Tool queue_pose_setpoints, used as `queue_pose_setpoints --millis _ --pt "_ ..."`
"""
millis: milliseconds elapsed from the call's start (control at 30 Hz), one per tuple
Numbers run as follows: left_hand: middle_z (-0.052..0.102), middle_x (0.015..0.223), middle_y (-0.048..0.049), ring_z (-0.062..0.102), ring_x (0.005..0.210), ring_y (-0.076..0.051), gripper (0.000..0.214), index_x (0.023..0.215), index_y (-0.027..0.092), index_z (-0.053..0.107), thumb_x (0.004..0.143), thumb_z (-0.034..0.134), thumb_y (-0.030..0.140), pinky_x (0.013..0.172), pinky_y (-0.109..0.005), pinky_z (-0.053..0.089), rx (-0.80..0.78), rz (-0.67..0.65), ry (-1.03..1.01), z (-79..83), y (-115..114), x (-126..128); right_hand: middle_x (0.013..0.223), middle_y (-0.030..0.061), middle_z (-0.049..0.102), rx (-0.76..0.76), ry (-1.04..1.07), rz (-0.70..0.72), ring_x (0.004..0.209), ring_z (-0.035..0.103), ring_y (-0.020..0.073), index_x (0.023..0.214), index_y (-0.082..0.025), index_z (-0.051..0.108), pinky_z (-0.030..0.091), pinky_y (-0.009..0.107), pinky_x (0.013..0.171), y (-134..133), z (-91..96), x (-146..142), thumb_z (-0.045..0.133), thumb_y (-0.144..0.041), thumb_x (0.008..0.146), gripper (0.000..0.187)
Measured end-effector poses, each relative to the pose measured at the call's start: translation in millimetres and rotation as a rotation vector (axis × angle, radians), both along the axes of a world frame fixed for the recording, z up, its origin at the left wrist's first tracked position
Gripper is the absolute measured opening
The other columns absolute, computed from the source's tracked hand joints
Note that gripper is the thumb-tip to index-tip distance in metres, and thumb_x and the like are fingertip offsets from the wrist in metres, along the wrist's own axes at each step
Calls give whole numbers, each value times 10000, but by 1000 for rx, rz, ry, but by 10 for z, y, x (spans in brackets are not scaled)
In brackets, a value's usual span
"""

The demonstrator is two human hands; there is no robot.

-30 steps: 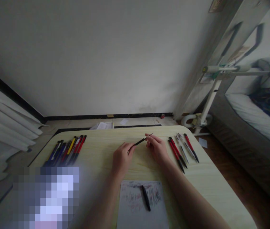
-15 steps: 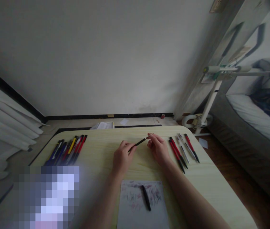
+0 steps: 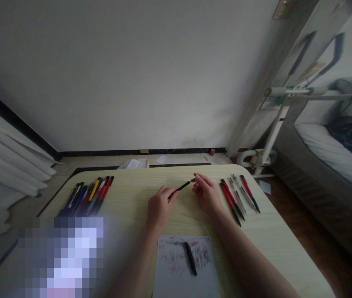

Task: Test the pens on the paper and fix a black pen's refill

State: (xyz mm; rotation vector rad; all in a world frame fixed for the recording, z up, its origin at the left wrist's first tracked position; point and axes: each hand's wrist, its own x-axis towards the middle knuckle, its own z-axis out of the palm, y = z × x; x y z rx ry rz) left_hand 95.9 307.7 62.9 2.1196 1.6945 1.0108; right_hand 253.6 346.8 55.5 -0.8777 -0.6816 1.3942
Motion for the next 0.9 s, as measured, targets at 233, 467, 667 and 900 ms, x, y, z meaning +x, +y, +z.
queue_pose_setpoints --millis 233,467,667,900 --pt "607 887 -27 562 814 -139 196 957 220 594 826 466 292 737 -252 445 -3 -48 -75 -28 12 -3 709 5 602 1 22 9 489 460 61 840 -191 647 352 218 453 -3 12 -9 630 -344 683 220" --pt "587 886 -46 558 826 -145 191 960 200 595 815 475 232 725 -256 453 -1 -76 -137 -42 23 -16 730 11 605 5 -14 -11 480 444 60 802 -190 651 351 226 454 -3 19 -6 640 -363 663 222" --pt "606 880 -37 560 813 -149 201 971 223 599 824 466 260 709 -257 447 3 -48 -74 -26 10 -22 758 28 613 -5 -98 -3 491 434 73 788 -183 650 340 232 453 -9 25 -16 647 -386 646 248" --pt "640 879 -38 552 833 -163 186 944 210 614 816 485 254 774 -298 423 69 -14 0 -26 25 -35 777 36 618 8 -117 27 492 442 65 783 -176 649 316 219 445 -8 4 -16 643 -364 660 225"
